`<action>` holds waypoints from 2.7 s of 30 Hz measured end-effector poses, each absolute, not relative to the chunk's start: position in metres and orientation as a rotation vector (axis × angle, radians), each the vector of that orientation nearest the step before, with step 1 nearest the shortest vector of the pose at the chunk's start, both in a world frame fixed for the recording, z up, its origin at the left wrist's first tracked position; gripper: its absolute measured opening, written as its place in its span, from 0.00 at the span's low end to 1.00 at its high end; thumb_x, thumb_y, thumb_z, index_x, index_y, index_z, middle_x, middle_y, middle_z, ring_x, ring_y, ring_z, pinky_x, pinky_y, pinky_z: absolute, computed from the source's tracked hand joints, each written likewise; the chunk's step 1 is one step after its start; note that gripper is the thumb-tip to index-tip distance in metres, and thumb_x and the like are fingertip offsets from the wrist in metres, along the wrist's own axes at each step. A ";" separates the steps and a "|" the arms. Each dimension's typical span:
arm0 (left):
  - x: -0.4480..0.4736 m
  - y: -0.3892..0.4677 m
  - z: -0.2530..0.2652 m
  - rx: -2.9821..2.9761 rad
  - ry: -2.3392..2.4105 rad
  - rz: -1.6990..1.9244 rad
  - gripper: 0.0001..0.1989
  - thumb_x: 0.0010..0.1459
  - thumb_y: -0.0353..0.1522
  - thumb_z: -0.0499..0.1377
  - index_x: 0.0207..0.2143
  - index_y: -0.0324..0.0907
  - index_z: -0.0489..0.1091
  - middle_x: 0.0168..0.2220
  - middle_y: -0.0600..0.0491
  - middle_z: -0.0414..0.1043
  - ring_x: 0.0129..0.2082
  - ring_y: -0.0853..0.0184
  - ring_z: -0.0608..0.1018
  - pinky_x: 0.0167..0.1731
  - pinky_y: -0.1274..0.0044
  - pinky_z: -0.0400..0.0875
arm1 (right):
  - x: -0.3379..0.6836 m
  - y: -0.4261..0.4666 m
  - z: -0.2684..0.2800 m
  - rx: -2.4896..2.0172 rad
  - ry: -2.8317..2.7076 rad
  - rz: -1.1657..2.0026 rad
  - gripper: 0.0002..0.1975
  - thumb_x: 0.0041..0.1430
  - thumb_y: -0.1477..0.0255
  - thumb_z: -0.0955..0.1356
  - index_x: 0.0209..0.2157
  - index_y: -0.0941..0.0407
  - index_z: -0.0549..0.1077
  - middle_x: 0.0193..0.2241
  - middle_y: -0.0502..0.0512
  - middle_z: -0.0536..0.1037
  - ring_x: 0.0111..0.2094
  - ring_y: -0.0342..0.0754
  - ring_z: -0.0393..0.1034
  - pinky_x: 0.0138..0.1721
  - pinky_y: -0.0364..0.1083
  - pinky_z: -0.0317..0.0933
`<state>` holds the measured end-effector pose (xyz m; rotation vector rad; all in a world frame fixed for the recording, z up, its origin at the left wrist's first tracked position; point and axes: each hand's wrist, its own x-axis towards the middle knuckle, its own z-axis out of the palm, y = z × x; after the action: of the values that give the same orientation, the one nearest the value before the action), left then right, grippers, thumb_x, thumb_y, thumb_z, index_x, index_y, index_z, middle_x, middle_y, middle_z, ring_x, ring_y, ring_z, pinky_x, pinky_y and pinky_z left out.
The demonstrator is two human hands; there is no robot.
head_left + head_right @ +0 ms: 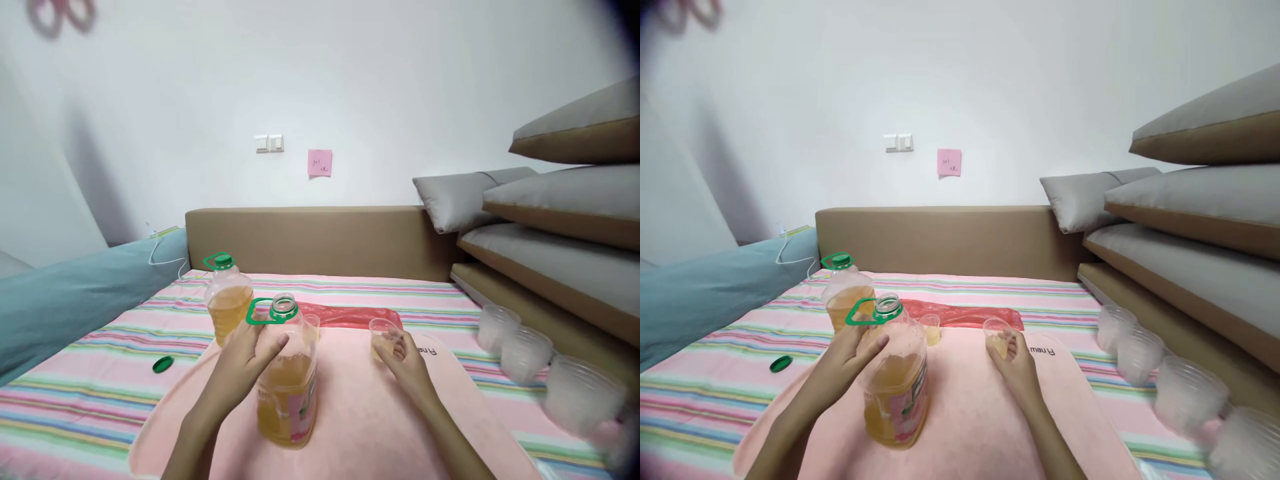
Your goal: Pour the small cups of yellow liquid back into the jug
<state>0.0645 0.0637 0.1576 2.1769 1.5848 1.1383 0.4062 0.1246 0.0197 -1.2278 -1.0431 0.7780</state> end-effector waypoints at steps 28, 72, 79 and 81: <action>0.051 0.076 0.119 1.992 1.579 1.291 0.30 0.67 0.56 0.63 0.61 0.47 0.70 0.65 0.40 0.73 0.68 0.43 0.73 0.66 0.51 0.70 | 0.419 0.105 0.009 -1.360 -0.975 0.839 0.47 0.44 0.39 0.79 0.56 0.54 0.70 0.62 0.72 0.77 0.62 0.67 0.76 0.63 0.61 0.72; 0.072 0.067 0.138 1.985 1.435 1.380 0.28 0.66 0.58 0.62 0.59 0.52 0.74 0.58 0.45 0.74 0.62 0.44 0.74 0.59 0.52 0.71 | 0.311 0.082 0.201 -0.988 -1.612 0.728 0.27 0.63 0.55 0.76 0.60 0.50 0.76 0.55 0.58 0.82 0.55 0.59 0.79 0.58 0.58 0.72; 0.071 0.066 0.134 2.007 1.425 1.385 0.28 0.67 0.56 0.63 0.62 0.53 0.73 0.62 0.46 0.73 0.65 0.45 0.73 0.58 0.56 0.74 | 0.311 0.085 0.205 -1.023 -1.676 0.595 0.32 0.60 0.57 0.76 0.64 0.48 0.77 0.63 0.58 0.77 0.62 0.59 0.73 0.64 0.59 0.68; 0.070 0.067 0.134 2.024 1.431 1.388 0.28 0.67 0.56 0.63 0.61 0.52 0.74 0.62 0.45 0.74 0.64 0.45 0.74 0.58 0.56 0.74 | 0.310 0.085 0.206 -1.034 -1.696 0.588 0.33 0.59 0.57 0.76 0.65 0.49 0.76 0.62 0.59 0.77 0.62 0.59 0.73 0.63 0.59 0.68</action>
<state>0.0704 0.0667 0.1337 2.0240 1.4311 1.3885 0.3104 0.0851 0.2065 -1.0340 -1.6957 0.5878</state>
